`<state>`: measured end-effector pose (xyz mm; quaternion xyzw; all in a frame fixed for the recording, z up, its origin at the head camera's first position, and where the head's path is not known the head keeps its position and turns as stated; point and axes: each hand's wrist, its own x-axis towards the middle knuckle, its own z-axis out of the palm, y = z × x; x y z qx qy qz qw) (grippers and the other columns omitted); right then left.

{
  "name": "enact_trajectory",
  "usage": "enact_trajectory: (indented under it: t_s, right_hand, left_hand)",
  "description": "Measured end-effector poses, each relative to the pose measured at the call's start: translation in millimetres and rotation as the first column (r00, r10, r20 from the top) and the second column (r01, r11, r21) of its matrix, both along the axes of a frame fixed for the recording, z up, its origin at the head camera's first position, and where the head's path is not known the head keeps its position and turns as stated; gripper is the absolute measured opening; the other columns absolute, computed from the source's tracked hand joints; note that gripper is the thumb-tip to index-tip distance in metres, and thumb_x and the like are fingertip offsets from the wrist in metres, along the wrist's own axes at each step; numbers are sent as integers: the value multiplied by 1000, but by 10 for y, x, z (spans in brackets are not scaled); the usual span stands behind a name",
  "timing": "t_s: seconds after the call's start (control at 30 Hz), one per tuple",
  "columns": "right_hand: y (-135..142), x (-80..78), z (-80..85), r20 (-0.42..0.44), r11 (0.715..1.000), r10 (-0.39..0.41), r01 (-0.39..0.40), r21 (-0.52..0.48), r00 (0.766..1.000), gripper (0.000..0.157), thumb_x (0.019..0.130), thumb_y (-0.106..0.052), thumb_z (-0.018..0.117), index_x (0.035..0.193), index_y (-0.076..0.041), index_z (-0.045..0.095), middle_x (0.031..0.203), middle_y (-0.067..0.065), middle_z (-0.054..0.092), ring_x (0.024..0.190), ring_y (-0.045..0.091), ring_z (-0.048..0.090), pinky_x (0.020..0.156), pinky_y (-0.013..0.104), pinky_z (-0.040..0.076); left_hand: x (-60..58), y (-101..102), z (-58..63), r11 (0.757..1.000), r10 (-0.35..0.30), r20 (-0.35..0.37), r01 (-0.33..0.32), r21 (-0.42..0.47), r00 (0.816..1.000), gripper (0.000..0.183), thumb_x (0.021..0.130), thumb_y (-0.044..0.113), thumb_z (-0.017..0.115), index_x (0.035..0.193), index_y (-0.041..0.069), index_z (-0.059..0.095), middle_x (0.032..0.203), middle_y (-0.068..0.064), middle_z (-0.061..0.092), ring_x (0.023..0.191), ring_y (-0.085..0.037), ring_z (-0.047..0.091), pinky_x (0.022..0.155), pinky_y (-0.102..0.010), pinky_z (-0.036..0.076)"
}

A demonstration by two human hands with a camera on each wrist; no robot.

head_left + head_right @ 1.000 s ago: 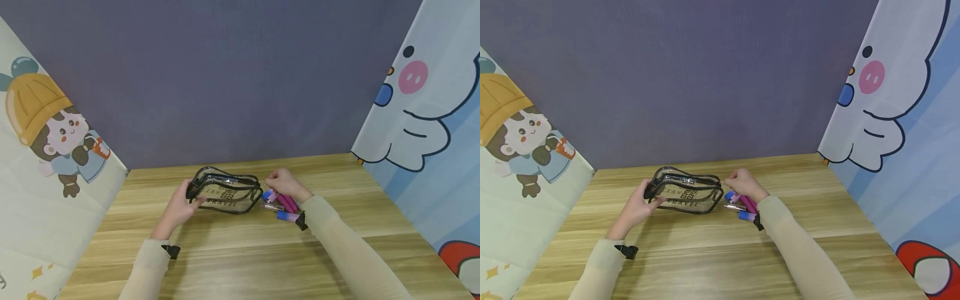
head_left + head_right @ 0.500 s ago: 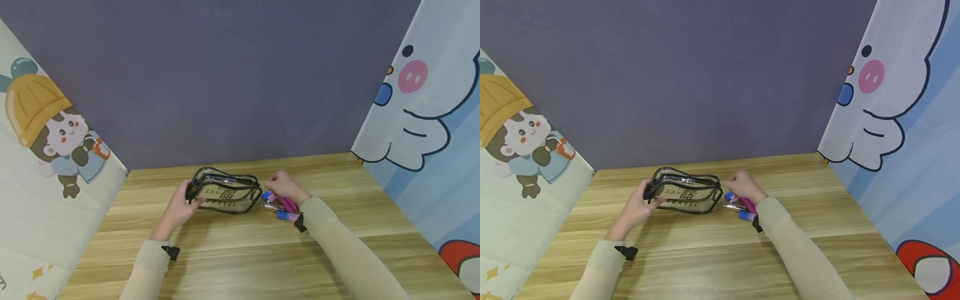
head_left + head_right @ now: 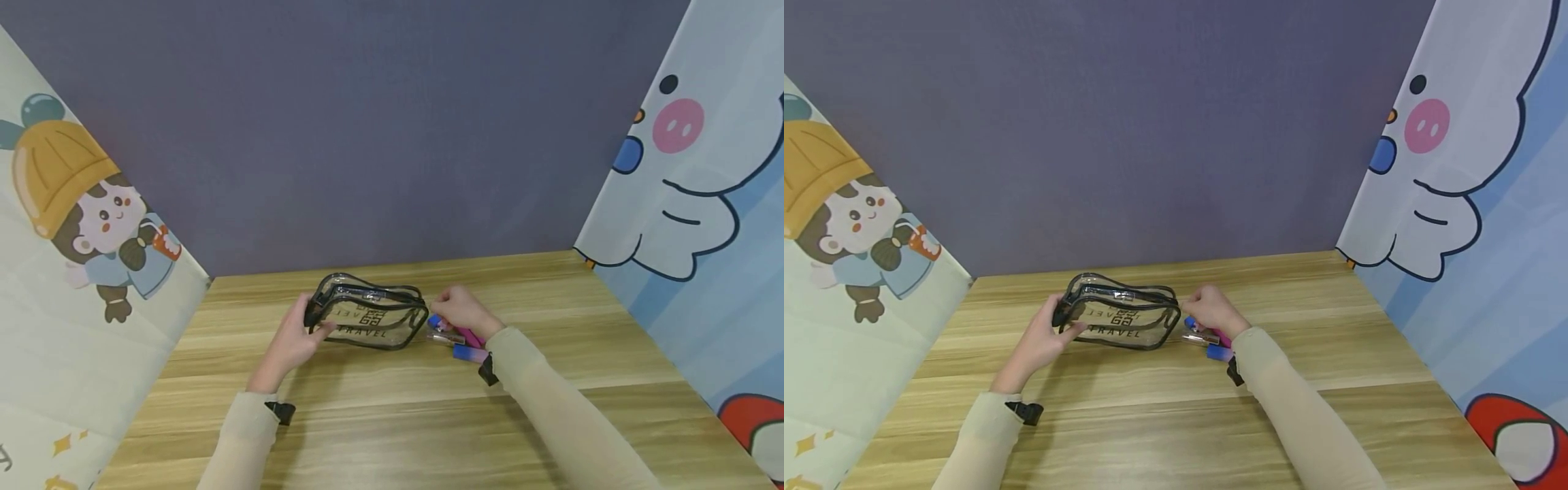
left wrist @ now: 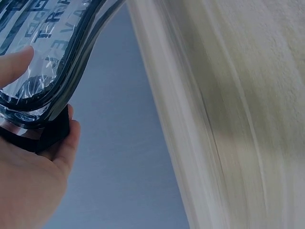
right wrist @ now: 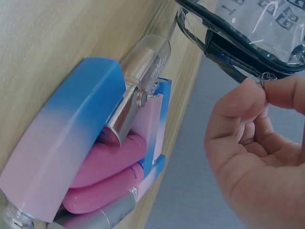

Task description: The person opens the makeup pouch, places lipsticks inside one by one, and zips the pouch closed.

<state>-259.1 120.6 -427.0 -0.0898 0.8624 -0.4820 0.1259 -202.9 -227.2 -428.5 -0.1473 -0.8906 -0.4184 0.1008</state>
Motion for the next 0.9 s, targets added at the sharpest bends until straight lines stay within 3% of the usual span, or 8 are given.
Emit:
enact_trajectory:
  t_s: [0.1, 0.2, 0.33, 0.5, 0.67, 0.9]
  right_hand:
    - [-14, 11, -19, 0, 1000, 11, -11, 8, 1000, 20, 96, -11, 54, 84, 0, 65, 66, 12, 61, 57, 23, 59, 62, 38, 55]
    - [-22, 23, -29, -4, 999, 35, -35, 16, 999, 24, 98, -12, 53, 77, -2, 62, 61, 10, 58, 53, 20, 53, 59, 33, 51]
    - [-30, 30, -47, -12, 998, 53, -53, 17, 998, 29, 98, -12, 52, 70, -6, 57, 58, 9, 54, 53, 21, 52, 62, 38, 53]
    - [-32, 16, -71, -9, 998, 65, -64, 13, 998, 26, 97, -9, 51, 75, 1, 59, 62, 10, 55, 56, 23, 55, 64, 43, 57]
    - [-32, 10, -98, -6, 998, 57, -57, 16, 998, 17, 95, -6, 53, 90, 5, 64, 67, 12, 58, 58, 19, 56, 60, 34, 56]
    - [-28, 35, -157, 19, 994, 105, -105, -4, 994, 23, 97, -6, 53, 81, 8, 63, 55, 2, 48, 48, 14, 44, 47, 26, 37]
  left_hand:
    - [4, -7, -7, 1000, 0, 3, 0, 3, 1000, 51, 88, 14, 78, 130, 5, 51, 114, -13, 64, 108, -34, 62, 103, -58, 46]
    - [7, -18, -15, 1000, 2, 5, -2, 3, 1000, 50, 88, 15, 78, 129, 5, 51, 113, -12, 64, 107, -34, 62, 102, -58, 46]
    - [8, -31, -24, 1000, 5, 9, -5, -4, 1000, 50, 89, 16, 77, 129, 4, 51, 113, -12, 65, 109, -34, 61, 102, -58, 46]
    - [12, -33, -25, 1000, 5, 15, -5, -4, 1000, 50, 88, 15, 77, 130, 4, 51, 113, -12, 65, 109, -35, 61, 103, -59, 46]
    - [17, -29, -13, 1000, 8, 28, -8, -2, 1000, 52, 89, 17, 77, 132, 4, 50, 115, -13, 64, 112, -36, 60, 104, -60, 44]
    - [18, -29, -13, 1000, 12, 33, -12, -12, 999, 53, 89, 18, 78, 132, 4, 50, 116, -14, 64, 113, -37, 60, 104, -61, 44]
